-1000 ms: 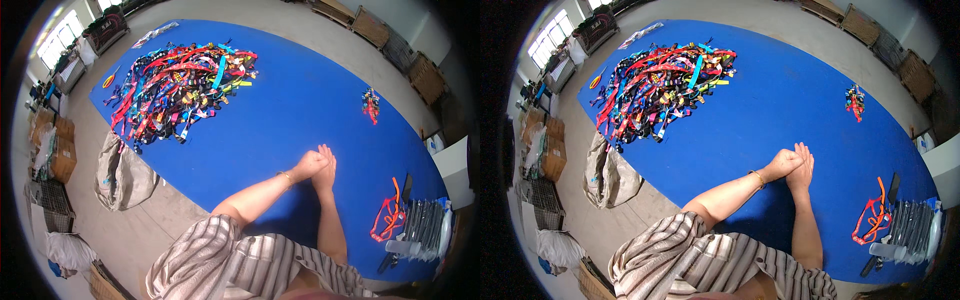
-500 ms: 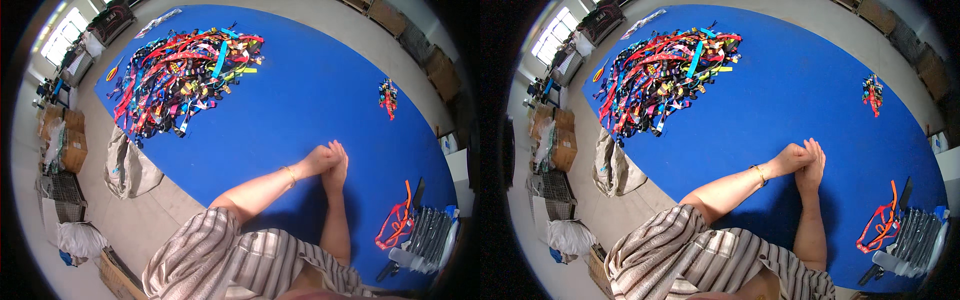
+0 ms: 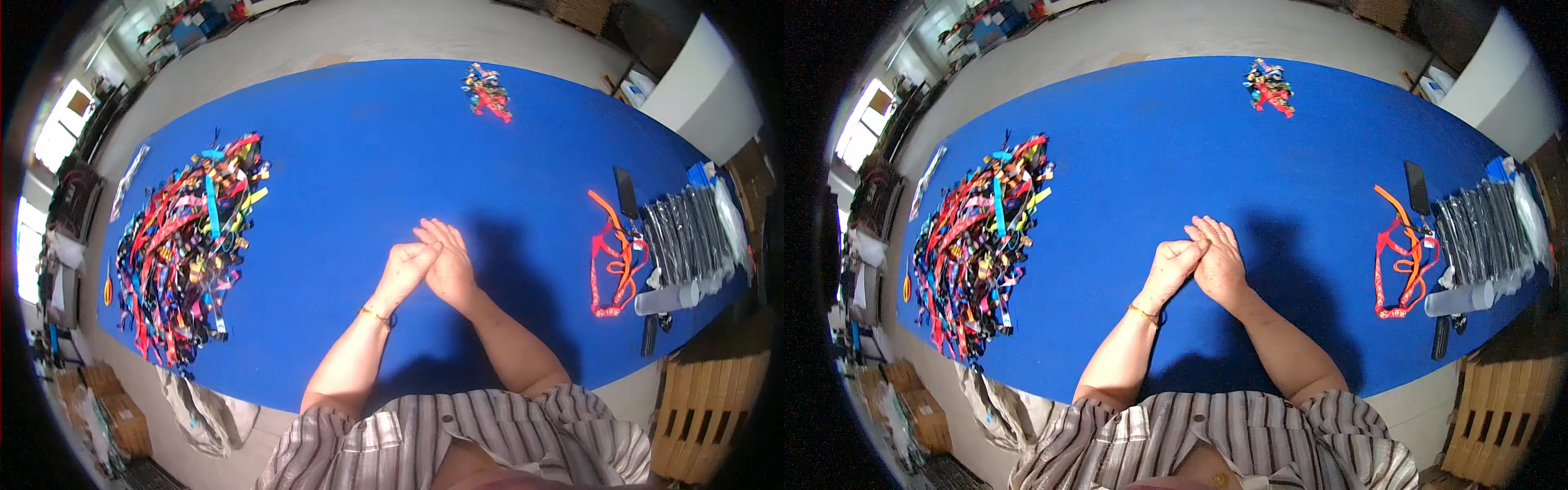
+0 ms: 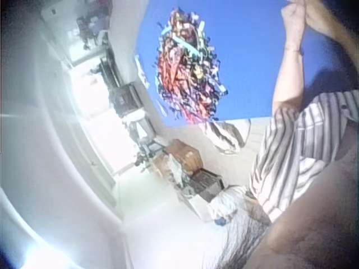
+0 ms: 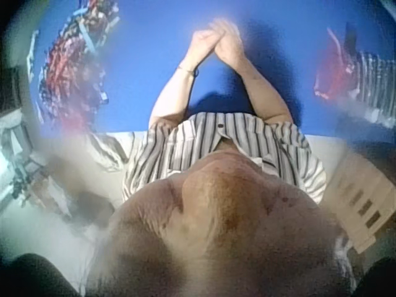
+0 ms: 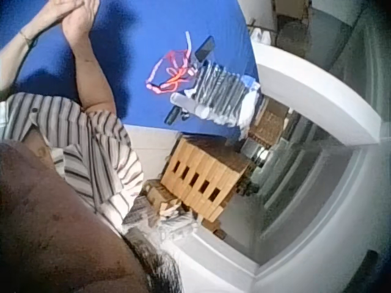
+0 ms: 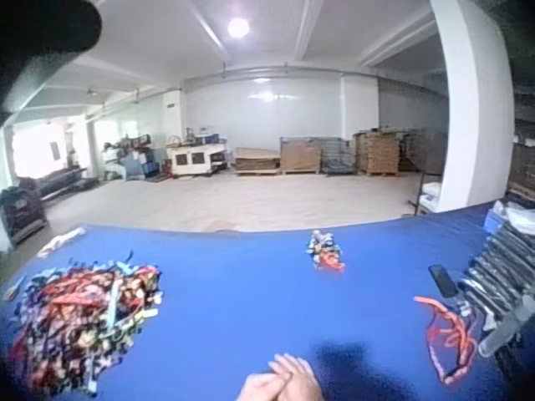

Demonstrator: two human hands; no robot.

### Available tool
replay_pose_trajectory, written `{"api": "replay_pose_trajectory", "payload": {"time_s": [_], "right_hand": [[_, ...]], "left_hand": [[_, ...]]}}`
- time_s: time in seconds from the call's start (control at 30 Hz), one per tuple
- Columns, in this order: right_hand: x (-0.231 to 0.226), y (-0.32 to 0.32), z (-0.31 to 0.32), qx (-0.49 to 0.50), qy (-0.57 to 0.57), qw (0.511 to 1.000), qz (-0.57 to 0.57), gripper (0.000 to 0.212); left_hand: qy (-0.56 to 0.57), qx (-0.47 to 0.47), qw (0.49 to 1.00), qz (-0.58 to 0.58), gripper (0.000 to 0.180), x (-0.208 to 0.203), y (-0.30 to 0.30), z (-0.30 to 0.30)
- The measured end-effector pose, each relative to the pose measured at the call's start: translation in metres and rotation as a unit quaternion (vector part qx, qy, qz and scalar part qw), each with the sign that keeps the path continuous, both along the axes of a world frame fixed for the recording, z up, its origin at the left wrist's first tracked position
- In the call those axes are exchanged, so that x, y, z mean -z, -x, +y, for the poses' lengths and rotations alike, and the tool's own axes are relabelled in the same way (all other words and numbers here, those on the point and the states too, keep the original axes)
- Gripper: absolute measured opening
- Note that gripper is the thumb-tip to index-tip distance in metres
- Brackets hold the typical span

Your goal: Organizing and arranging colorful lanyards on a table in a factory setting.

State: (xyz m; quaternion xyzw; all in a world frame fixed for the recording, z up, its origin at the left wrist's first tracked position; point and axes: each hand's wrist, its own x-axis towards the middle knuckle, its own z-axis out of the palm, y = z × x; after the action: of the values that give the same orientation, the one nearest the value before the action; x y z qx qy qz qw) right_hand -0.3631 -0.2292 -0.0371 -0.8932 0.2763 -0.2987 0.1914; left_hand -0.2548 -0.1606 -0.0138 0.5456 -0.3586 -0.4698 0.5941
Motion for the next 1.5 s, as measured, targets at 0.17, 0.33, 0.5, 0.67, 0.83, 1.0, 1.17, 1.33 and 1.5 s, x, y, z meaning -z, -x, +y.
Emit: {"api": "replay_pose_trajectory", "payload": {"time_s": [0.17,0.33,0.5,0.67,0.83,1.0,1.17,1.33,1.5], "right_hand": [[-0.001,0.003,0.002,0.007,-0.017,1.0,0.014,0.039],[-0.007,0.002,0.005,-0.002,-0.018,1.0,0.008,0.039],[-0.005,0.001,0.004,-0.002,-0.018,1.0,0.012,0.039],[-0.006,0.001,0.004,0.0,-0.018,1.0,-0.003,0.039],[-0.006,0.004,0.003,0.003,-0.012,1.0,-0.01,0.037],[-0.001,-0.005,0.003,-0.014,-0.026,0.999,-0.014,0.037],[0.015,-0.002,-0.007,-0.014,0.087,0.996,-0.012,0.033],[0.018,0.004,-0.011,-0.04,0.111,0.993,-0.023,0.037],[0.015,0.0,-0.006,-0.059,0.075,0.995,-0.014,0.038]], "left_hand": [[-0.028,0.013,0.999,0.038,0.043,-0.001,0.001,-0.001],[-0.031,0.014,0.999,0.037,0.043,0.002,-0.003,0.002],[-0.029,0.015,0.999,0.044,0.04,0.011,-0.005,0.0],[-0.017,0.026,0.998,0.049,0.038,0.013,-0.007,0.0],[-0.014,0.027,0.998,0.051,0.037,0.018,-0.006,-0.002],[-0.013,0.006,0.999,0.032,0.038,0.017,-0.007,0.003],[0.028,0.004,0.999,-0.028,0.037,0.024,-0.003,-0.002],[0.045,-0.013,0.998,-0.038,0.036,0.019,0.002,-0.006],[0.01,-0.007,0.999,-0.036,0.038,0.007,-0.004,0.0]]}}
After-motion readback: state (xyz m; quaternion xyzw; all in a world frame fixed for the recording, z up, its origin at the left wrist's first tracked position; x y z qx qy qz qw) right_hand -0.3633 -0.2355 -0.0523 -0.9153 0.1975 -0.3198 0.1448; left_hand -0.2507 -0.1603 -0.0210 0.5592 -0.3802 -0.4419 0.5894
